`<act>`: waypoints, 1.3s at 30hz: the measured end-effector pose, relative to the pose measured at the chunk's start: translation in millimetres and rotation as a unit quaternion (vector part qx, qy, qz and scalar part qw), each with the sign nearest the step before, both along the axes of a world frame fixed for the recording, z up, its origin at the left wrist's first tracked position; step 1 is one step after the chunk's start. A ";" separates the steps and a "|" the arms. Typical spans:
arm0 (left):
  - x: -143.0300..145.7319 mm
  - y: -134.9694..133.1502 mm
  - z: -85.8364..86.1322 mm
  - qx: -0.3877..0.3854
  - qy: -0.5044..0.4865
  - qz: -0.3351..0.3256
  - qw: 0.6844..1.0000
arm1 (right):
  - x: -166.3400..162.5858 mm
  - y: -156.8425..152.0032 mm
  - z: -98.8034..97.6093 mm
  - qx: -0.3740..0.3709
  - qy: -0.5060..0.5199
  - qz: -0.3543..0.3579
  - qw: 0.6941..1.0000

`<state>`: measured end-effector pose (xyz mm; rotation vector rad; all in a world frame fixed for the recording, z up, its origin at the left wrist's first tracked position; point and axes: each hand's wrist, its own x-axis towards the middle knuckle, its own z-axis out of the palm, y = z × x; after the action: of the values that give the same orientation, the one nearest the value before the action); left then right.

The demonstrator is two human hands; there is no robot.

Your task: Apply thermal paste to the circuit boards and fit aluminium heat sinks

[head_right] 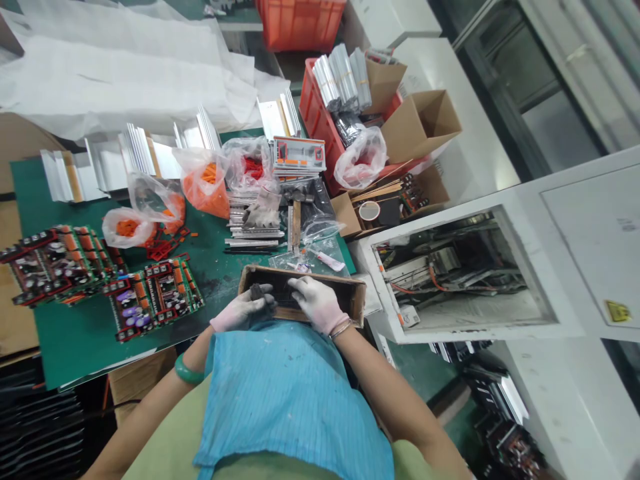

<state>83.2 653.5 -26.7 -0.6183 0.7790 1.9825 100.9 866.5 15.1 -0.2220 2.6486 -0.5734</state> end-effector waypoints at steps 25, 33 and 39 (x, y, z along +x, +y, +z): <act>-2.2 -30.4 11.8 -0.066 -0.010 0.166 0.984 | -44.5 -99.5 -56.5 0.092 -0.208 0.081 0.971; -4.1 -23.8 9.5 -0.074 -0.012 0.161 0.984 | -20.1 -23.1 -34.5 -0.150 -0.221 -0.081 0.960; 1.4 0.8 -4.2 -0.065 -0.013 0.097 0.993 | 1.7 -16.8 -24.5 -0.310 -0.259 -0.226 0.886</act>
<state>84.6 654.3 -30.9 -0.8214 0.8663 2.1054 102.6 849.7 -9.4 0.3430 1.9170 -1.4068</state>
